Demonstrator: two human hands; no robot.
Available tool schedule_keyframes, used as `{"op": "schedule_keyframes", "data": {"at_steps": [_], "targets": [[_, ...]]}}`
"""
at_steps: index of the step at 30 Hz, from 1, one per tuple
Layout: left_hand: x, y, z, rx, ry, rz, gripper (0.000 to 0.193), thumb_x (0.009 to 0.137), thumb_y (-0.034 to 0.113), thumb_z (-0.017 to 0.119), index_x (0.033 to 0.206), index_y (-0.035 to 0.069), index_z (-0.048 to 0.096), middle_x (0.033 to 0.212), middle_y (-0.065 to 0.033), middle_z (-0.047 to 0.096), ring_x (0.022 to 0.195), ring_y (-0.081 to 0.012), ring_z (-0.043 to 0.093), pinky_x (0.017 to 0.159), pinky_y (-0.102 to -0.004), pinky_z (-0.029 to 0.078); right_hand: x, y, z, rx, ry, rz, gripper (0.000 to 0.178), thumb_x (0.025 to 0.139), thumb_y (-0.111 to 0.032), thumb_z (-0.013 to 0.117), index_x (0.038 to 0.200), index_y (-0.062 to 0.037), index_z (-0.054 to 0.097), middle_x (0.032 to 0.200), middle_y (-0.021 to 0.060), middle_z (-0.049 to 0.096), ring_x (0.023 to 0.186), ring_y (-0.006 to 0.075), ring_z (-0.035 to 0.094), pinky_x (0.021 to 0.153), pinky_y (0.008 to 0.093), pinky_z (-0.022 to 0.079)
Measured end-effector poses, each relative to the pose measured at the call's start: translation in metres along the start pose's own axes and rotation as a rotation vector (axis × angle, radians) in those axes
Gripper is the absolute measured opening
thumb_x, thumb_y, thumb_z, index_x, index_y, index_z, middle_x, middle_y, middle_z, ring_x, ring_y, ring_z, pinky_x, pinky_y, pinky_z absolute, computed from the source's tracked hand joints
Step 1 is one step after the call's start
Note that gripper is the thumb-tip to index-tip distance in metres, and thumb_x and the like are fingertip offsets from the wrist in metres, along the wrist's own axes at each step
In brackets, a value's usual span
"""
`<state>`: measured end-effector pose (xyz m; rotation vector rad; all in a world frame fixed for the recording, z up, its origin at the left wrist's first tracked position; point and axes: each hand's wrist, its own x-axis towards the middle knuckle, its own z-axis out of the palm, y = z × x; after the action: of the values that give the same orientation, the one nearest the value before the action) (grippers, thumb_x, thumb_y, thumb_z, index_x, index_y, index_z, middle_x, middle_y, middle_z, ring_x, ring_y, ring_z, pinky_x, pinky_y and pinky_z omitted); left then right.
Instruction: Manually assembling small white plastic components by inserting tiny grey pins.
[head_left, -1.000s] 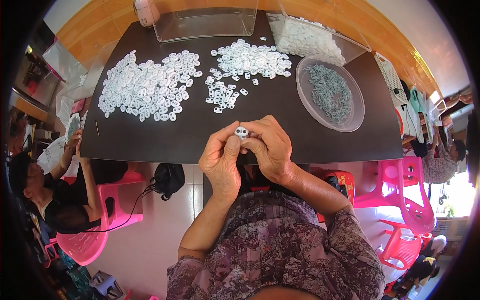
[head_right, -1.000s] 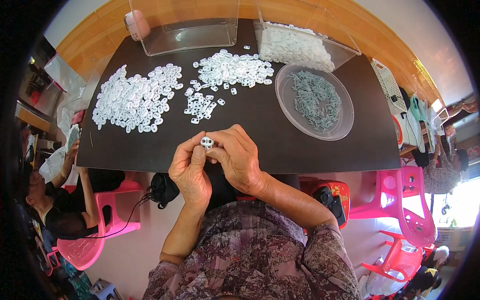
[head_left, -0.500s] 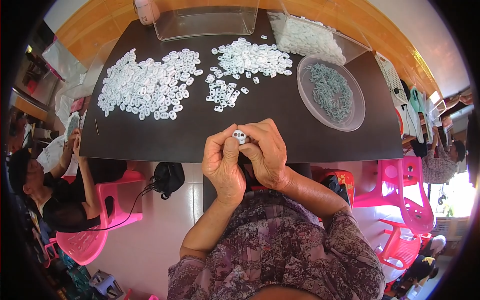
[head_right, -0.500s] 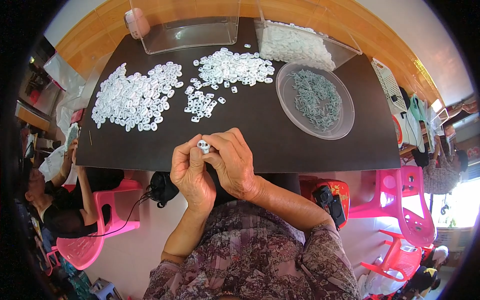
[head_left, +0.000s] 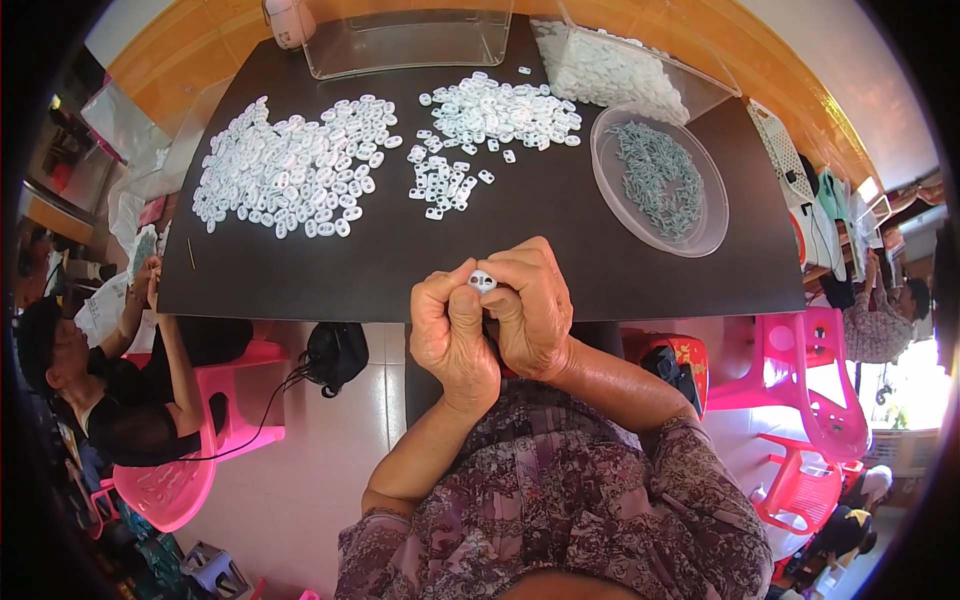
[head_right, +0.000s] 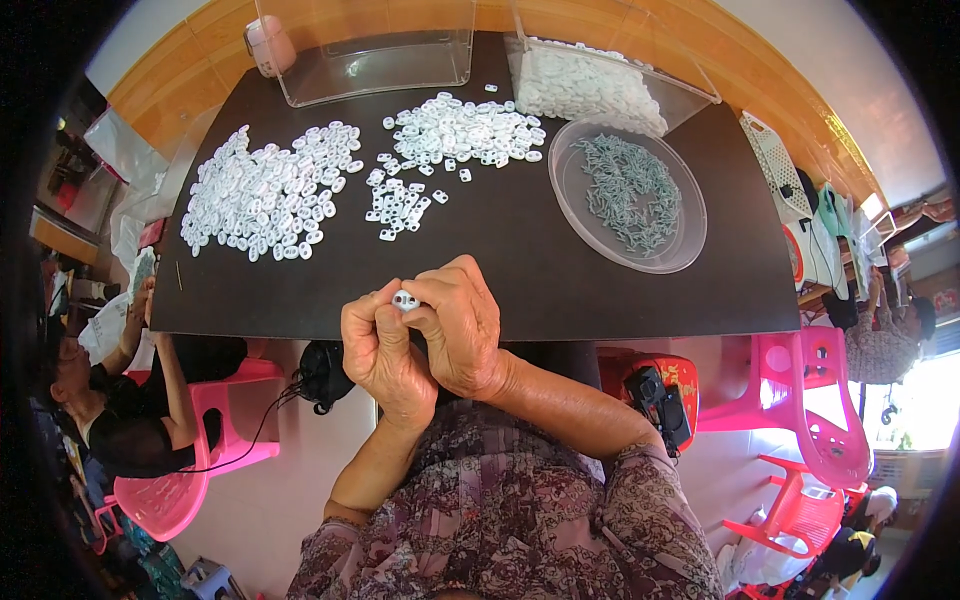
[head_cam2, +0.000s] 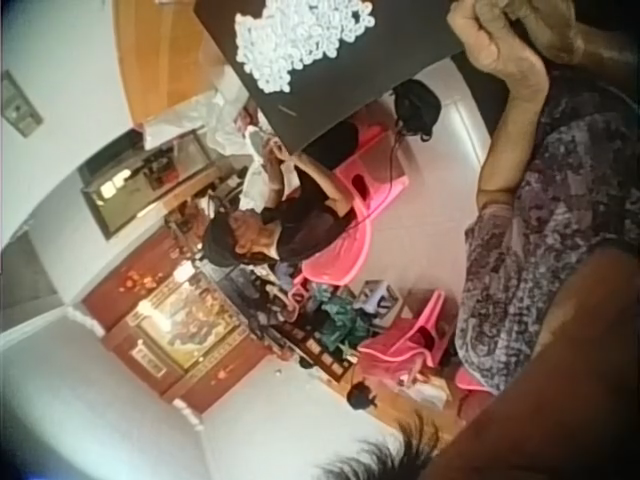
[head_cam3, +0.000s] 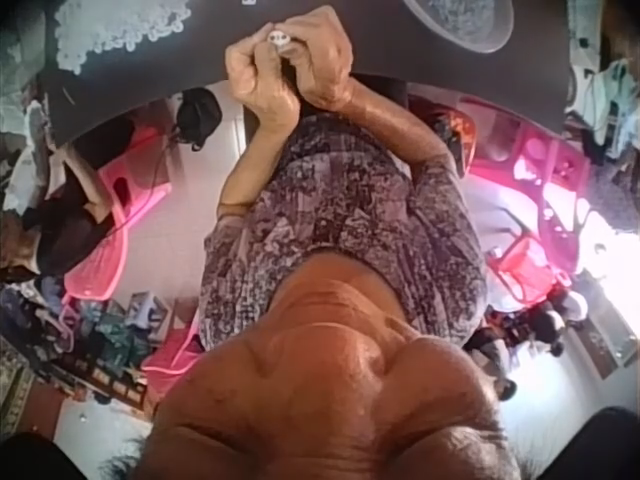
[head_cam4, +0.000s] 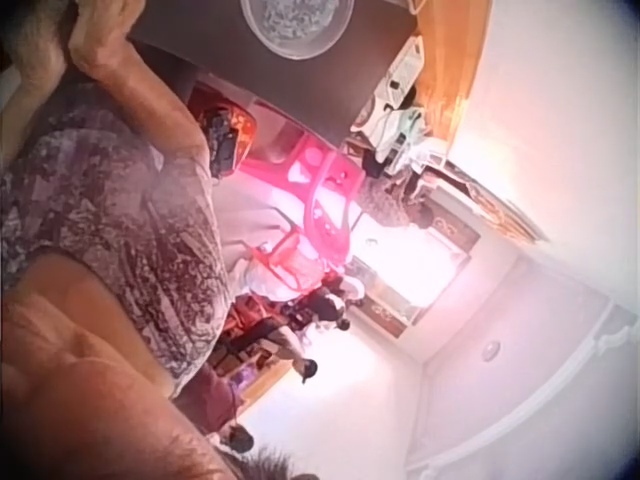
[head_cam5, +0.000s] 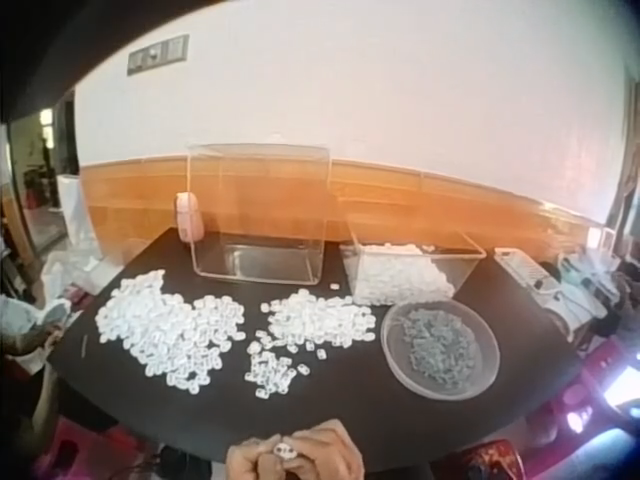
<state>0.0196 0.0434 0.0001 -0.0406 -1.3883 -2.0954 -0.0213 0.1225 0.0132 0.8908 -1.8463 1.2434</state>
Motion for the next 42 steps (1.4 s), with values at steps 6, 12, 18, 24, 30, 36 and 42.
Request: {"op": "schedule_keyframes", "data": {"at_steps": [6, 12, 18, 24, 30, 36, 42], "targets": [[-0.001, -0.002, 0.003, 0.065, -0.005, 0.027, 0.019, 0.095, 0.017, 0.05, 0.101, -0.001, 0.055, 0.09, -0.0013, 0.051, 0.081, -0.0066, 0.047, 0.075, -0.0217, 0.041, -0.001, 0.004, 0.0, -0.016, -0.007, -0.04, 0.014, 0.083, -0.002, 0.059, 0.095, 0.0029, 0.056, 0.082, 0.012, 0.057, 0.066, 0.0222, 0.05, 0.056, 0.0307, 0.042], [0.002, -0.005, 0.0, 0.172, -0.018, 0.059, 0.019, 0.095, 0.017, 0.05, 0.098, 0.0, 0.055, 0.085, -0.0004, 0.05, 0.078, -0.006, 0.046, 0.073, -0.0213, 0.04, -0.001, 0.006, -0.001, -0.003, -0.025, -0.041, 0.014, 0.082, 0.0, 0.059, 0.095, 0.0027, 0.056, 0.081, 0.0123, 0.056, 0.065, 0.0222, 0.05, 0.055, 0.0306, 0.042], [0.005, -0.004, -0.004, 0.165, -0.079, 0.01, 0.019, 0.096, 0.013, 0.049, 0.102, -0.002, 0.058, 0.089, -0.0019, 0.054, 0.078, -0.0067, 0.047, 0.071, -0.0218, 0.041, 0.001, 0.012, -0.011, 0.001, -0.023, 0.016, 0.017, 0.078, 0.003, 0.062, 0.094, 0.0024, 0.058, 0.082, 0.0119, 0.059, 0.067, 0.023, 0.052, 0.056, 0.0309, 0.044], [0.048, -0.003, -0.008, 0.718, -0.38, 0.264, 0.019, 0.085, 0.001, 0.058, 0.103, 0.0, 0.063, 0.095, -0.0106, 0.062, 0.075, -0.0211, 0.058, 0.067, -0.0281, 0.047, 0.039, 0.045, -0.057, -0.153, -0.166, 0.134, 0.013, 0.075, 0.005, 0.064, 0.087, -0.0003, 0.063, 0.081, 0.0105, 0.062, 0.07, 0.0192, 0.057, 0.063, 0.0288, 0.046], [0.108, -0.028, 0.013, 1.068, -0.799, 0.702, 0.04, 0.076, 0.014, 0.067, 0.113, 0.001, 0.057, 0.115, -0.0131, 0.056, 0.102, -0.0304, 0.052, 0.083, -0.0375, 0.044, 0.134, 0.128, -0.094, -0.452, 0.009, 0.222, 0.017, 0.08, -0.009, 0.062, 0.096, -0.0019, 0.065, 0.08, 0.0095, 0.062, 0.074, 0.0178, 0.058, 0.068, 0.0306, 0.046], [0.128, -0.064, 0.021, 1.204, -1.062, 0.826, 0.055, 0.077, 0.037, 0.064, 0.114, -0.002, 0.053, 0.121, -0.0154, 0.05, 0.116, -0.0317, 0.042, 0.096, -0.0433, 0.032, 0.178, 0.213, -0.12, -0.829, -0.083, 0.004, 0.012, 0.075, -0.01, 0.063, 0.086, -0.0039, 0.064, 0.083, 0.0129, 0.063, 0.082, 0.0304, 0.059, 0.071, 0.0394, 0.046], [0.138, -0.052, 0.009, 1.258, -0.997, 0.774, 0.053, 0.073, 0.037, 0.067, 0.11, 0.001, 0.056, 0.122, -0.0127, 0.052, 0.117, -0.028, 0.043, 0.094, -0.0423, 0.033, 0.188, 0.241, -0.128, -0.957, -0.214, -0.016, 0.006, 0.073, -0.009, 0.061, 0.078, -0.004, 0.062, 0.078, 0.0119, 0.062, 0.081, 0.0313, 0.058, 0.07, 0.0413, 0.044]]}}
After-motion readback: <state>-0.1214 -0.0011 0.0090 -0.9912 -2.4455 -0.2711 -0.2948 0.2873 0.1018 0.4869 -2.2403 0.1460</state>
